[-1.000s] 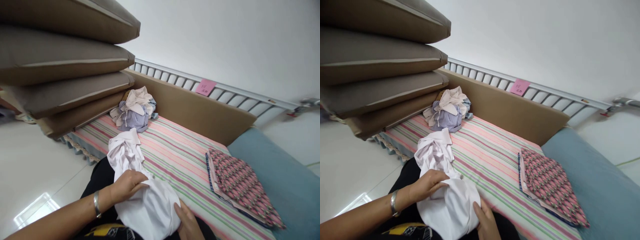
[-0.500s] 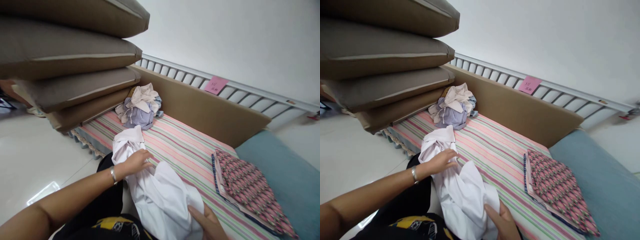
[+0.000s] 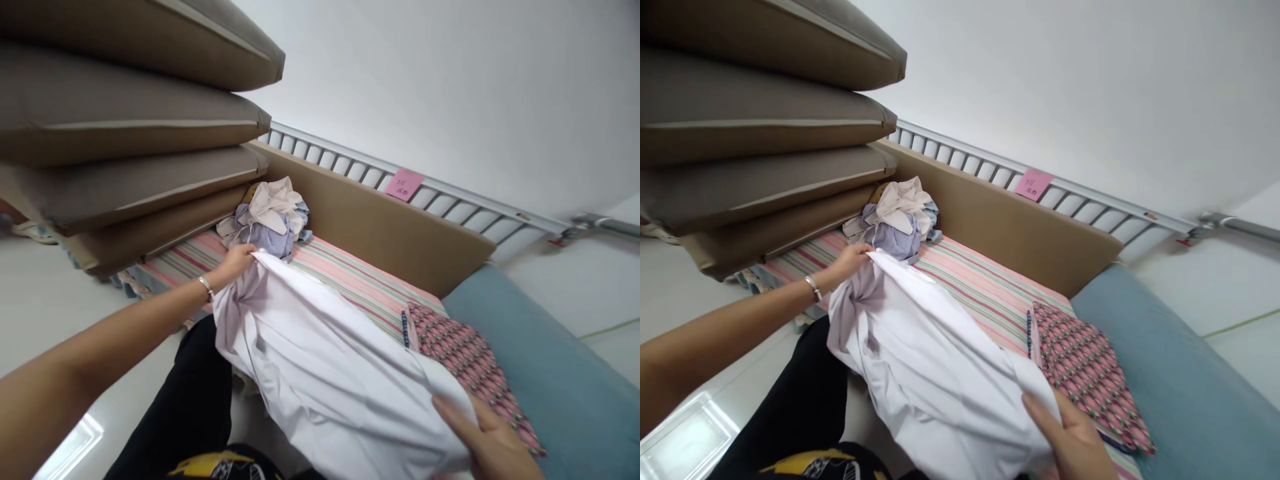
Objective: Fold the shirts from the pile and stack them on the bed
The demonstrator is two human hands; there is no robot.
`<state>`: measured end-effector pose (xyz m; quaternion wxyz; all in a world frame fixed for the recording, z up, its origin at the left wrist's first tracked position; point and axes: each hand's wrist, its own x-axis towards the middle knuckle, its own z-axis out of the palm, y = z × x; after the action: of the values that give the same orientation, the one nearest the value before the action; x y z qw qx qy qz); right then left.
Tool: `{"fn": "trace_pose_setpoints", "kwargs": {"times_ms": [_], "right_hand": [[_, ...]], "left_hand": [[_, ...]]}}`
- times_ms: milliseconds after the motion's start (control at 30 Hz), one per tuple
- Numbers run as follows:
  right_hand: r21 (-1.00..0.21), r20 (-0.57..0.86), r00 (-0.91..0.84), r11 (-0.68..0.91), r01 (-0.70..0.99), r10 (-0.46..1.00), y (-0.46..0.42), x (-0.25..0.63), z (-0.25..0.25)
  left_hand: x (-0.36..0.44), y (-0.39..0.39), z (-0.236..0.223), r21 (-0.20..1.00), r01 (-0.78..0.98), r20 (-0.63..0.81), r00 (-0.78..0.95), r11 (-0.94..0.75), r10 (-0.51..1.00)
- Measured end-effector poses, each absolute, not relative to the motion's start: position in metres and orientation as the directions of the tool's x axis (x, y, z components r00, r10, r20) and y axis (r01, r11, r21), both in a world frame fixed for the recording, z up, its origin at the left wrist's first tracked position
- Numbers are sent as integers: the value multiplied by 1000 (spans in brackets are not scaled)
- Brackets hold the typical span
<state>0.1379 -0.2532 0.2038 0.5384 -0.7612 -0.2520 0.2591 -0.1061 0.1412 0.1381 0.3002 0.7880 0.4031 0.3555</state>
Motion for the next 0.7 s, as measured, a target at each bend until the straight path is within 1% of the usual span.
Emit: {"fn": "trace_pose_setpoints", "kwargs": {"times_ms": [67,133,233,300,367,400,467,533,567,600,633,667,700], "right_hand": [[-930,-25,748,-290,225,663,-237,152,220],[-898,86,764,-283,338,640,-219,166,245],[-849,303,765,-204,488,569,-202,181,298],[-760,472,731,-194,621,493,-201,185,337],[-664,596,692,-235,710,408,-202,184,366],[-645,632,680,-235,727,371,-201,185,373],[-678,632,703,-208,705,325,-190,190,368],[-714,532,757,-279,642,380,-168,203,334],[-676,457,777,-398,620,433,-155,211,308],[-579,369,777,-528,621,510,-143,218,278],[-547,307,793,-585,600,526,-133,223,246],[-537,244,804,-615,577,542,-125,227,214],[-531,181,821,-649,545,541,-121,229,183]], "left_hand": [[-114,151,173,770,370,403,350,-520,846],[-120,153,212,746,302,519,295,-593,802],[-130,141,275,643,258,688,219,-721,692],[-140,127,309,555,305,764,180,-774,619],[-151,116,328,453,394,818,172,-799,549],[-156,114,329,406,442,835,177,-800,522],[-160,119,312,337,531,836,213,-778,507],[-156,133,273,314,610,747,314,-727,586],[-153,141,248,308,649,643,396,-695,655],[-149,148,220,319,691,493,464,-649,736],[-146,154,193,336,709,311,538,-620,784],[-145,157,166,359,711,147,596,-605,789],[-144,159,143,366,723,109,592,-586,799]]}}
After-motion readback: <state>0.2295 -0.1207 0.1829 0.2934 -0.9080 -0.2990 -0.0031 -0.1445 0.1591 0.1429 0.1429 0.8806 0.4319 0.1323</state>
